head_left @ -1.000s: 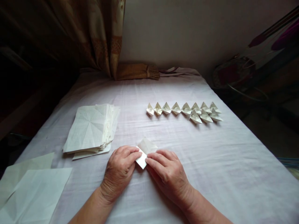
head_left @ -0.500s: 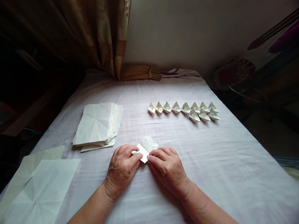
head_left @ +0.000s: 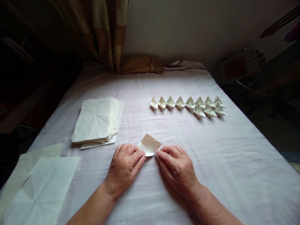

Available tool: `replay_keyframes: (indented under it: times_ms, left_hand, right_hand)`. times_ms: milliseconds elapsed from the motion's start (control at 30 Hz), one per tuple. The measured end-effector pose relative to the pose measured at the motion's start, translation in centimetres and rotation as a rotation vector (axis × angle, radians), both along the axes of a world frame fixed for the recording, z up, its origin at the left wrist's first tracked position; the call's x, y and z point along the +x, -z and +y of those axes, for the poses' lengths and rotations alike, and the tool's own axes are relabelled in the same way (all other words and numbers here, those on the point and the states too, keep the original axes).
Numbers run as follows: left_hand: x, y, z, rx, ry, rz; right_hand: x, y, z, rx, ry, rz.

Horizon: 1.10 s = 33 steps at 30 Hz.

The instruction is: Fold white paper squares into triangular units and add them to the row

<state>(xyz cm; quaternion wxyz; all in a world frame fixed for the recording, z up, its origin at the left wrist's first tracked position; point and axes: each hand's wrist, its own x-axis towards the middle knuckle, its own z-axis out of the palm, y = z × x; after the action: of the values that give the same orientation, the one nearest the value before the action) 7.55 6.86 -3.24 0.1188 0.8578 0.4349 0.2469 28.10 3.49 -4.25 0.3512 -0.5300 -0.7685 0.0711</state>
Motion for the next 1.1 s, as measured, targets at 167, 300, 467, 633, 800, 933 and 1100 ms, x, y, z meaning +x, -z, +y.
replay_keyframes:
  times_ms: [167,300,467,633,800,933,1100]
  left_hand:
    - [0.38,-0.10,0.22,-0.023,-0.033,0.028]
    - [0.60,-0.08,0.39,-0.030,-0.054,0.042]
    - [0.62,0.08,0.45,-0.039,-0.076,0.035]
    - [0.74,0.19,0.55,-0.047,-0.090,0.023]
    - [0.86,0.42,0.63,-0.048,-0.130,-0.002]
    - [0.87,0.46,0.70,-0.051,-0.119,0.013]
    - [0.82,0.45,0.75,-0.050,-0.110,0.012]
  right_hand:
    - [-0.08,0.26,0.19,-0.057,0.023,-0.024]
    - [-0.17,0.12,0.18,-0.062,0.030,-0.015]
    - [-0.14,-0.09,0.18,-0.051,-0.013,-0.020]
    - [-0.16,-0.25,0.24,-0.042,-0.032,-0.039]
    - [-0.18,-0.33,0.18,-0.026,-0.029,-0.029]
    - [-0.20,-0.60,-0.01,0.056,-0.003,-0.058]
    - [-0.25,-0.49,-0.01,0.058,-0.047,-0.117]
